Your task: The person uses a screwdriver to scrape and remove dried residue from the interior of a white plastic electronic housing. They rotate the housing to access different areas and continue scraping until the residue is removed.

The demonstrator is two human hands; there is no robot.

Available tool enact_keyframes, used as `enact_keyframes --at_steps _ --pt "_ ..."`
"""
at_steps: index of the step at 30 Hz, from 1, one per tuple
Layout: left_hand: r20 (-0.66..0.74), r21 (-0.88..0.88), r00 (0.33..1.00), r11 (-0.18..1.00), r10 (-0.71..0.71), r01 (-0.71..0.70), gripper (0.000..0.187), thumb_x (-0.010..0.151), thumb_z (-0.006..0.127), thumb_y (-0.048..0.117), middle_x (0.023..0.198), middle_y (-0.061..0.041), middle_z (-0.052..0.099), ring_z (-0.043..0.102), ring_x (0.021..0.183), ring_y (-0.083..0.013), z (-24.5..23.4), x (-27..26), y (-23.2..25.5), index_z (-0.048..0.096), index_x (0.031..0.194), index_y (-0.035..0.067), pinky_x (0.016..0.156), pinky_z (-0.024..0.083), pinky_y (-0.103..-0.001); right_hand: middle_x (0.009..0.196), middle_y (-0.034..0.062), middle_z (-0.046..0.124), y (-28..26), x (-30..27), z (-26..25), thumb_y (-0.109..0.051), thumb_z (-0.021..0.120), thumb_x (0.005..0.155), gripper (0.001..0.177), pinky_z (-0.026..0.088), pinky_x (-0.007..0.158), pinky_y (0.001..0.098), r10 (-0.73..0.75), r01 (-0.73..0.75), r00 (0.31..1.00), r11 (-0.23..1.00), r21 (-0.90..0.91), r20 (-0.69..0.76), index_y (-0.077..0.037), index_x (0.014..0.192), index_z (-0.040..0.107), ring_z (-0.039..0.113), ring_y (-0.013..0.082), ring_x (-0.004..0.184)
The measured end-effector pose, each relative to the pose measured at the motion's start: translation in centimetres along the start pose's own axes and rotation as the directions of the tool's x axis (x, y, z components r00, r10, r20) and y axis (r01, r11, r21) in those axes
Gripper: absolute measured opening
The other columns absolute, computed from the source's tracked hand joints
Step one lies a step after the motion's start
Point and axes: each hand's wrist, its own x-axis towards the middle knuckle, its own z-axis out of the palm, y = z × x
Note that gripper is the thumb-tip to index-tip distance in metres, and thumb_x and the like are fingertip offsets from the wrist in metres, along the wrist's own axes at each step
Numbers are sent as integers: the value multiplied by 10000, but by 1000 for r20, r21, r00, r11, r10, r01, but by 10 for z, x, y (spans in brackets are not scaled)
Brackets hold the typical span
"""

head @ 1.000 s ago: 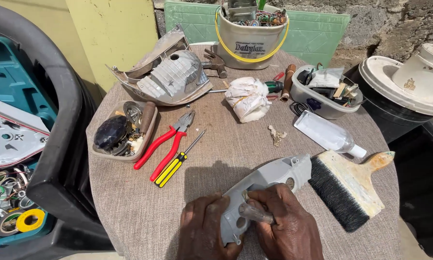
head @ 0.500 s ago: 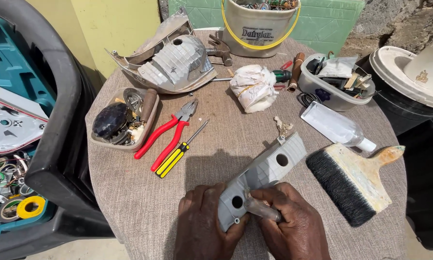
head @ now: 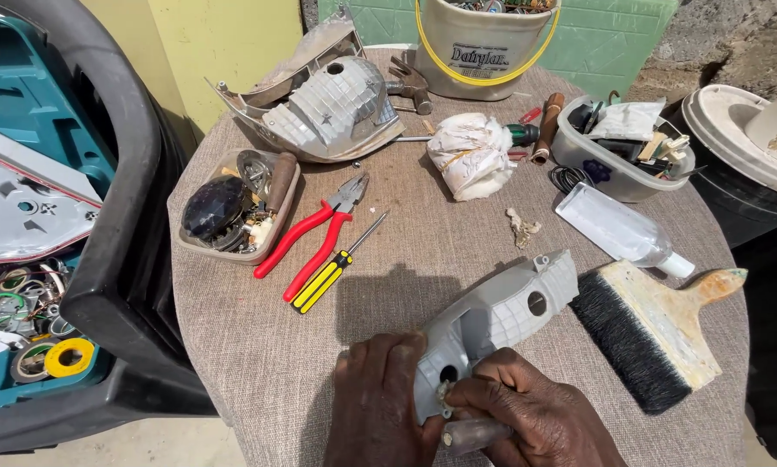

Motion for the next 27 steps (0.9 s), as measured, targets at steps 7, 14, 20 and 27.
enact_keyframes --at_steps 7,14,20,27 --pt "6 -21 999 999 46 -46 1052 366 950 234 1316 -98 627 615 1178 -367 1 -2 -2 601 1349 100 913 472 -568 1086 -46 695 1 -5 -16 -500 449 1077 403 590 712 264 61 -53 991 996 -75 115 -272 1136 776 768 120 866" --pt "10 -6 1000 1000 18 -18 835 575 850 377 1288 -77 659 631 1110 -316 -2 -2 -1 635 1338 117 920 446 -528 1030 -10 784 -6 -7 -3 -395 697 933 279 587 852 241 120 -113 963 993 42 -243 -190 1080 818 822 110 925" --pt "-27 -8 999 999 33 -34 980 403 895 283 1311 -70 673 637 1160 -290 -8 2 2 633 1330 105 979 458 -491 1096 -24 716 -7 -2 4 -481 555 1043 401 590 705 261 74 -71 996 996 52 -58 -210 1203 803 798 120 856" --pt "-43 -15 999 1000 1 -2 783 606 779 400 1252 -90 685 646 1108 -310 -12 7 8 658 1326 116 953 435 -506 1193 57 777 -8 0 -3 -380 656 985 399 579 958 269 100 -96 972 995 28 -211 -144 1284 777 818 164 1101"
